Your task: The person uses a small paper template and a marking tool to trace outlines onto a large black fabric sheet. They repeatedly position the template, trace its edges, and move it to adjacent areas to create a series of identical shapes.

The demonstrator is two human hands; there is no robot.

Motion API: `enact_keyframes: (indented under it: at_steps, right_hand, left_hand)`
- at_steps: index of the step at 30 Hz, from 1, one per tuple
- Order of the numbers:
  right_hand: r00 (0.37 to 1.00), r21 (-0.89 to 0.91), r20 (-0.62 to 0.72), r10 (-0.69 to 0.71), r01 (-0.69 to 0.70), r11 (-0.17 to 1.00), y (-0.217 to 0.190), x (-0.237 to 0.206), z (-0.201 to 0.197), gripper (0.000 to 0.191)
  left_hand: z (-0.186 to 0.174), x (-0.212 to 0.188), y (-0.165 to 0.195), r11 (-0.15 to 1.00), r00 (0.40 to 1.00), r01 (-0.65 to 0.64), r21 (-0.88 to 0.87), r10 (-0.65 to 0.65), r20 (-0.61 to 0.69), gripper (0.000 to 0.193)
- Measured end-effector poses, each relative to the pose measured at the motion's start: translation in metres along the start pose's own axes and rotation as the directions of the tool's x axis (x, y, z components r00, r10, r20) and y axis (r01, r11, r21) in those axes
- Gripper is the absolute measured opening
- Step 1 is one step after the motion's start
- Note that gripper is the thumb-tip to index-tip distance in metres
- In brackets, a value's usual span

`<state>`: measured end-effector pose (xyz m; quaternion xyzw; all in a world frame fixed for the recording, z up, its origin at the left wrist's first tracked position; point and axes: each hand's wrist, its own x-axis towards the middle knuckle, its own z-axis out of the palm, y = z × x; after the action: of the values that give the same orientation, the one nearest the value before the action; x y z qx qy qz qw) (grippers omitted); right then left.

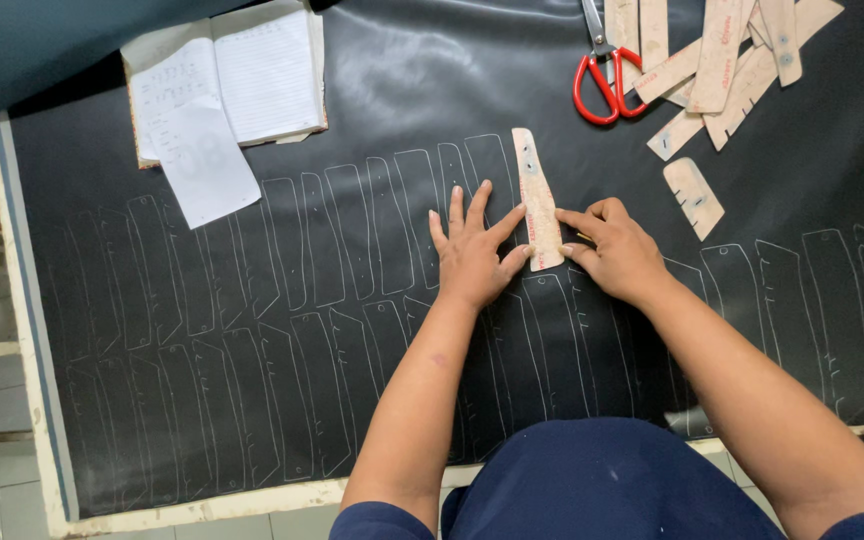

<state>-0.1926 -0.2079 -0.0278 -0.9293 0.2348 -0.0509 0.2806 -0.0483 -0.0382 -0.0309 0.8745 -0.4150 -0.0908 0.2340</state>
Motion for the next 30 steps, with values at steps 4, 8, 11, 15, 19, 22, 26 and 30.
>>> enact_keyframes:
  at_steps: [4,8,11,15,19,22,26,30]
  right_hand:
    - [1.000,-0.006,-0.010,-0.022,0.022,1.000,0.001,-0.001,0.000,0.053]
    - [0.999,-0.006,-0.018,-0.027,0.027,1.000,0.002,-0.001,0.001,0.052]
    - [0.999,-0.005,-0.028,-0.031,0.031,1.000,0.002,-0.001,0.002,0.052]
    - [0.999,-0.011,-0.026,-0.035,0.034,0.999,0.002,-0.002,0.002,0.052]
    - [0.999,-0.023,-0.025,-0.038,0.037,0.999,0.002,-0.001,0.001,0.052]
    - [0.999,-0.024,-0.022,-0.031,0.030,0.999,0.002,0.000,0.002,0.052]
    - [0.999,-0.028,-0.028,-0.031,0.030,0.999,0.005,0.000,0.006,0.051]
    - [0.999,0.006,-0.015,-0.044,0.044,0.999,0.010,0.000,0.008,0.051]
  left_hand:
    - [0.001,-0.001,0.000,1.000,1.000,-0.008,0.022,0.007,0.002,0.058]
    - [0.003,-0.004,-0.001,0.999,0.998,-0.029,0.018,0.030,-0.055,0.056]
    - [0.004,-0.005,-0.002,0.999,0.996,-0.038,0.017,0.039,-0.079,0.053]
    - [0.006,-0.006,-0.002,0.998,0.995,-0.047,0.028,0.050,-0.092,0.052]
    - [0.007,-0.005,-0.003,0.998,0.994,-0.054,0.032,0.057,-0.091,0.053]
    - [0.005,-0.005,-0.002,0.998,0.995,-0.051,0.027,0.053,-0.087,0.054]
    - [-0.001,-0.004,0.003,0.998,0.996,-0.047,0.034,0.050,-0.079,0.054]
    - [-0.006,-0.001,0.016,0.993,0.996,-0.061,0.100,0.068,-0.066,0.050]
